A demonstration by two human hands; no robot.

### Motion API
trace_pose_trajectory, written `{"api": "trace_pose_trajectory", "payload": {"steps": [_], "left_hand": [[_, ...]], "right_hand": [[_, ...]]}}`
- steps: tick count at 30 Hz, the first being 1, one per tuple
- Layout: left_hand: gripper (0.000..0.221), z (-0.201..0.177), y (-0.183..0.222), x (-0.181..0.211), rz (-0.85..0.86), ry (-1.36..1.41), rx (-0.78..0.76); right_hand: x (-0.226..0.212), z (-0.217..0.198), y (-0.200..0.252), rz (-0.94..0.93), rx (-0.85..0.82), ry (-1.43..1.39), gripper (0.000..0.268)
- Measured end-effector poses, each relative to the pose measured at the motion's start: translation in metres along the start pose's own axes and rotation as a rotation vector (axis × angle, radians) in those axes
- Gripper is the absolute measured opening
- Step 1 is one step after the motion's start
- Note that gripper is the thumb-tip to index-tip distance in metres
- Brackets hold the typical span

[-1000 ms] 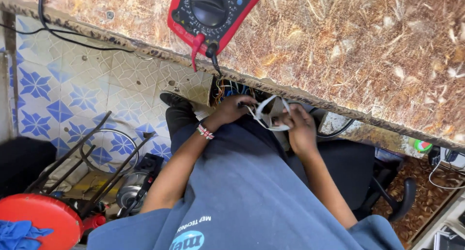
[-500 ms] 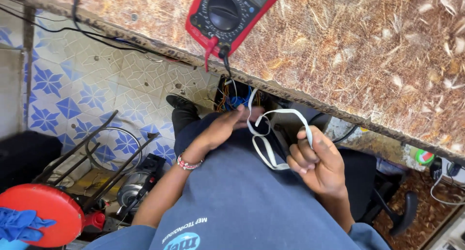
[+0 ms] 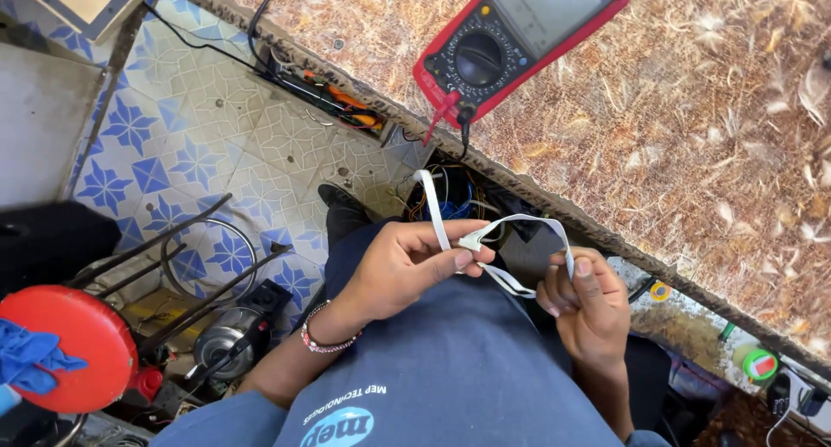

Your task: Stripping insulation from electrical wires using pliers and inspecting a ribbon cable connector on a repair bench.

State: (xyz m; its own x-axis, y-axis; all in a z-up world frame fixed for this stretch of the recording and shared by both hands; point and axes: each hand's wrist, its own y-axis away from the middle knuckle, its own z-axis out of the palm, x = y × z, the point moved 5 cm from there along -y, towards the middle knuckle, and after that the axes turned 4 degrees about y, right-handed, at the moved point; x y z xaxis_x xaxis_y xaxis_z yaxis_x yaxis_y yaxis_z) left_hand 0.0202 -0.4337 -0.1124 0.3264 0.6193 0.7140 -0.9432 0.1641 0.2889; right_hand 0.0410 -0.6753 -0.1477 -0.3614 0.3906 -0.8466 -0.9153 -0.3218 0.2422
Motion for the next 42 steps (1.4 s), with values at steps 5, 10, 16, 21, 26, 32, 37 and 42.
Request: {"api": "trace_pose_trajectory", "payload": {"steps": [5,10,16,21,26,32,37,42], "left_hand": [[0.039,0.008,0.006,0.011,0.084,-0.099,0.082],[0.04,0.008,0.009,0.028,0.0,-0.314,0.227],[0.044,-0.005,0.012,0.03,0.085,-0.289,0.257],[0.042,-0.011,0.019,0.026,0.193,-0.34,0.261],[0.029,0.001,0.021,0.043,0.222,-0.374,0.294],[0.032,-0.007,0.02,0.04,0.029,-0.266,0.322],[0.032,-0.015,0.019,0.053,0.065,-0.322,0.347],[0.033,-0.053,0.02,0.062,0.136,-0.215,0.419]], "right_hand": [[0.006,0.004,-0.001,-0.042,-0.014,0.134,0.03],[0.003,0.011,0.009,0.027,-0.085,0.144,0.03],[-0.009,0.018,0.014,0.023,-0.183,0.13,0.03],[-0.009,0.017,0.013,0.016,-0.191,0.064,0.028],[-0.009,0.02,0.007,0.031,-0.16,-0.009,0.026],[-0.008,0.023,0.003,0.023,-0.18,-0.032,0.027],[-0.015,0.045,-0.007,-0.013,-0.257,0.025,0.03],[-0.018,0.093,-0.027,-0.055,-0.247,0.212,0.062]]}}
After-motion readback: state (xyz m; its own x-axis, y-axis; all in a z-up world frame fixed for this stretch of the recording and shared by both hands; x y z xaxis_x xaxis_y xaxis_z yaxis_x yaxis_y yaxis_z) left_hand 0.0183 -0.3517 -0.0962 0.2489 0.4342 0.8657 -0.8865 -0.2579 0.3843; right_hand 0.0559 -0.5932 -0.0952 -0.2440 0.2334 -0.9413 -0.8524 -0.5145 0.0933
